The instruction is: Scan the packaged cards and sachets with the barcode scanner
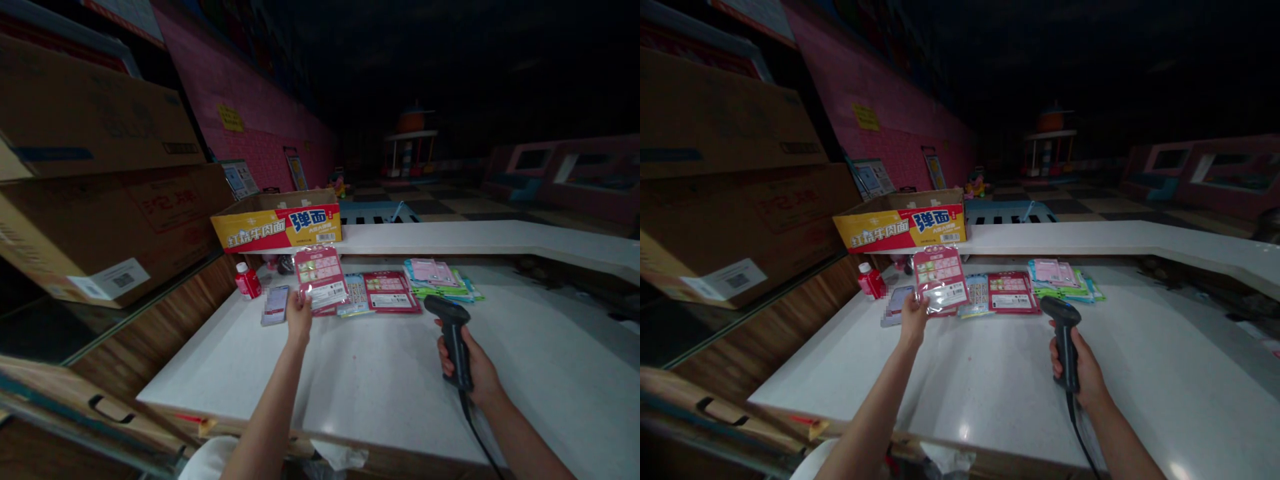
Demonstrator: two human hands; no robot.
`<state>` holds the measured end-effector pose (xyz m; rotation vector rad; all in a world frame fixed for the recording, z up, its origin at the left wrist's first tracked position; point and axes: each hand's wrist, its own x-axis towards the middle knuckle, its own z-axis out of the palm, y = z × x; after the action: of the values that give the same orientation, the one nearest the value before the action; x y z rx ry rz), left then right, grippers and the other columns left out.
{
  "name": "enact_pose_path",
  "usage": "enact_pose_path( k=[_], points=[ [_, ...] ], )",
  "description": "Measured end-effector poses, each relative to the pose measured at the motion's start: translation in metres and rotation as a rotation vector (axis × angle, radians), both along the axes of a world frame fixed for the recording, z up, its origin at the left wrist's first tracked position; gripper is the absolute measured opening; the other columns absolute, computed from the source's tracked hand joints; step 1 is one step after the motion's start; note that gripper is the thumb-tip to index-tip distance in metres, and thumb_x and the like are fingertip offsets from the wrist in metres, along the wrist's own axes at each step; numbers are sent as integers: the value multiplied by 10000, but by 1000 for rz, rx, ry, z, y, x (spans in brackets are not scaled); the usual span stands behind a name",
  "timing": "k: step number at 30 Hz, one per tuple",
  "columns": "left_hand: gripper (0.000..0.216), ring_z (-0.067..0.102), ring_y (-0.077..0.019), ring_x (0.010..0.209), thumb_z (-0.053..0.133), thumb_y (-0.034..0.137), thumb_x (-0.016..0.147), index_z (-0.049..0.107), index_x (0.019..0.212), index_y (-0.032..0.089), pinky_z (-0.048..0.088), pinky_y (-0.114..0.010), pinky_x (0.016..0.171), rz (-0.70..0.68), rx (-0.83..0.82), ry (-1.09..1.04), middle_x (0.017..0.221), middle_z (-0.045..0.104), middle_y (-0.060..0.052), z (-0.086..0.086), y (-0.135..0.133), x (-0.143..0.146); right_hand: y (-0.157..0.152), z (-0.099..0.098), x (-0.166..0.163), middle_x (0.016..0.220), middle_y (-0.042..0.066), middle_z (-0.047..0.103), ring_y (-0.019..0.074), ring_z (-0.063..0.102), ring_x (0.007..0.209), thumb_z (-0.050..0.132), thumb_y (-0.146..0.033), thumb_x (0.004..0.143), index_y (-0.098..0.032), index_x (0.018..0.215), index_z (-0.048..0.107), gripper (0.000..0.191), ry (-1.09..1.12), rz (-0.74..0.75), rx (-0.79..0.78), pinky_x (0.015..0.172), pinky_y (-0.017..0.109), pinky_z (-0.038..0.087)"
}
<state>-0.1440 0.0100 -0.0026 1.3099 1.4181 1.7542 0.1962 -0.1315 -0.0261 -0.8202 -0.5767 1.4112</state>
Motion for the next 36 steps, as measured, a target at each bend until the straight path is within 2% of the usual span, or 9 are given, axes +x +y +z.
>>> enact_pose_path(
  k=[3,6,9,16,24,30,36],
  points=[
    [351,671,-204,906,596,508,779,510,920,197,539,-358,844,-171,98,-76,947,678,-69,-12,1,42,0,-1,-2,568,-37,586,101,467,357,654,-587,792,-226,1116,626,486,-49,18,-3,337,205,373],
    [339,661,-194,924,585,514,805,498,915,206,524,-350,875,-187,145,-127,962,669,-62,-20,4,75,0,-2,-5,565,-38,588,95,466,338,624,-593,818,-223,1128,620,482,-94,48,5,327,195,366],
    [344,662,-194,898,589,525,816,497,905,205,524,-354,864,-215,159,-194,933,674,-58,-29,6,91,0,-1,-8,561,-36,585,86,458,320,601,-593,837,-219,1120,622,470,-94,98,42,313,186,357],
    [386,669,-200,888,625,552,793,510,909,202,524,-360,858,-255,121,-228,926,685,-53,-43,6,95,-5,-1,-12,578,-16,594,72,456,309,551,-585,872,-203,1067,647,440,-90,215,107,316,177,357],
    [323,660,-199,911,606,497,811,493,917,213,508,-357,883,-292,95,-226,945,683,-55,-38,5,100,-11,8,-12,579,-4,595,79,447,309,569,-618,842,-190,1047,646,481,-144,242,115,320,191,347],
    [253,651,-185,860,572,440,826,483,907,217,512,-331,833,-270,64,-171,909,664,-43,-39,5,101,-13,11,-12,575,-9,584,77,435,304,590,-598,836,-191,1037,649,458,-119,245,92,317,192,342],
    [296,658,-200,935,611,461,819,490,924,212,502,-358,903,-307,111,-235,970,686,-60,-38,3,102,-14,11,-11,572,-5,586,76,444,305,592,-606,830,-190,1024,659,463,-88,255,85,314,186,342]
  ],
)
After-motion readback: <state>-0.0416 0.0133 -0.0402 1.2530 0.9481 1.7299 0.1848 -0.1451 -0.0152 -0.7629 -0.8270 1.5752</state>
